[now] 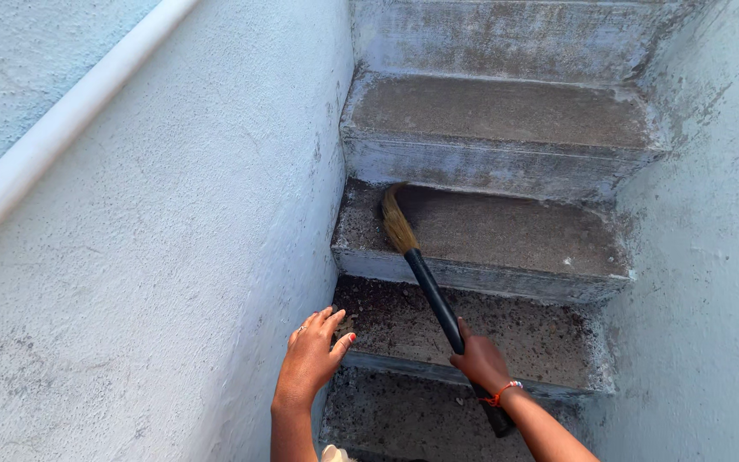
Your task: The person sweeps concrete stairs using a broom, moving dirt and debris down the steps.
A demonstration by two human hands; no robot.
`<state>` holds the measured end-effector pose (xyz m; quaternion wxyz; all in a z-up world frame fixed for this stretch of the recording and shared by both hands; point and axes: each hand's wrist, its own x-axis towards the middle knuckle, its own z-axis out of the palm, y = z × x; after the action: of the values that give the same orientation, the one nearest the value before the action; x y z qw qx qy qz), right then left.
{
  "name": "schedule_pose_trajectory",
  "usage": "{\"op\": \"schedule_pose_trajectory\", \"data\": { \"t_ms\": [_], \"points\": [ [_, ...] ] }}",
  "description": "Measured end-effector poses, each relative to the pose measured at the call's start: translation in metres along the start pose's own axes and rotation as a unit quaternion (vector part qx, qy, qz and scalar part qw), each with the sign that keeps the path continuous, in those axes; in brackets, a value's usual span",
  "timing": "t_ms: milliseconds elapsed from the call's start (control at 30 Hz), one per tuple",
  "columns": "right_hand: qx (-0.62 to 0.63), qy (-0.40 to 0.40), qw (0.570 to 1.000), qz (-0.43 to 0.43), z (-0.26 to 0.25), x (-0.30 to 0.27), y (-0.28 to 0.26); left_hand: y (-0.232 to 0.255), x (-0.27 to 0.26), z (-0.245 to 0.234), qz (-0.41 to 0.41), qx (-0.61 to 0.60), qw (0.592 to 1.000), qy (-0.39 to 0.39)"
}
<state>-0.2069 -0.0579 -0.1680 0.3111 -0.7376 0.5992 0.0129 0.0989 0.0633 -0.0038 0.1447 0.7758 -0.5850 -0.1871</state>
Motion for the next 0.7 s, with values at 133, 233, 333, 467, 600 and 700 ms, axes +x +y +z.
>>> {"op": "schedule_pose_trajectory", "data": {
  "t_ms": [133, 233, 333, 467, 600, 700],
  "points": [
    [0.079, -0.024, 0.997, 0.002, 0.018, -0.023, -0.03, 0.005, 0.0, -0.005, -0.049, 0.013, 0.998, -0.038],
    [0.114, -0.065, 0.991, -0.025, 0.049, -0.011, -0.031, 0.009, 0.001, -0.005, -0.038, 0.017, 0.998, -0.036],
    [0.142, -0.007, 0.985, -0.098, 0.079, 0.003, -0.013, 0.016, 0.007, -0.004, -0.019, 0.016, 0.999, -0.036],
    [0.182, -0.033, 0.978, 0.098, 0.056, -0.009, 0.019, 0.01, 0.009, 0.002, 0.008, 0.019, 0.999, -0.026],
    [0.309, 0.046, 0.937, 0.154, 0.016, -0.048, 0.03, -0.002, 0.006, 0.009, 0.011, 0.017, 1.0, -0.024],
    [0.287, 0.081, 0.951, 0.084, 0.018, -0.056, 0.013, -0.004, 0.005, 0.013, 0.001, 0.018, 0.999, -0.031]
  ]
}}
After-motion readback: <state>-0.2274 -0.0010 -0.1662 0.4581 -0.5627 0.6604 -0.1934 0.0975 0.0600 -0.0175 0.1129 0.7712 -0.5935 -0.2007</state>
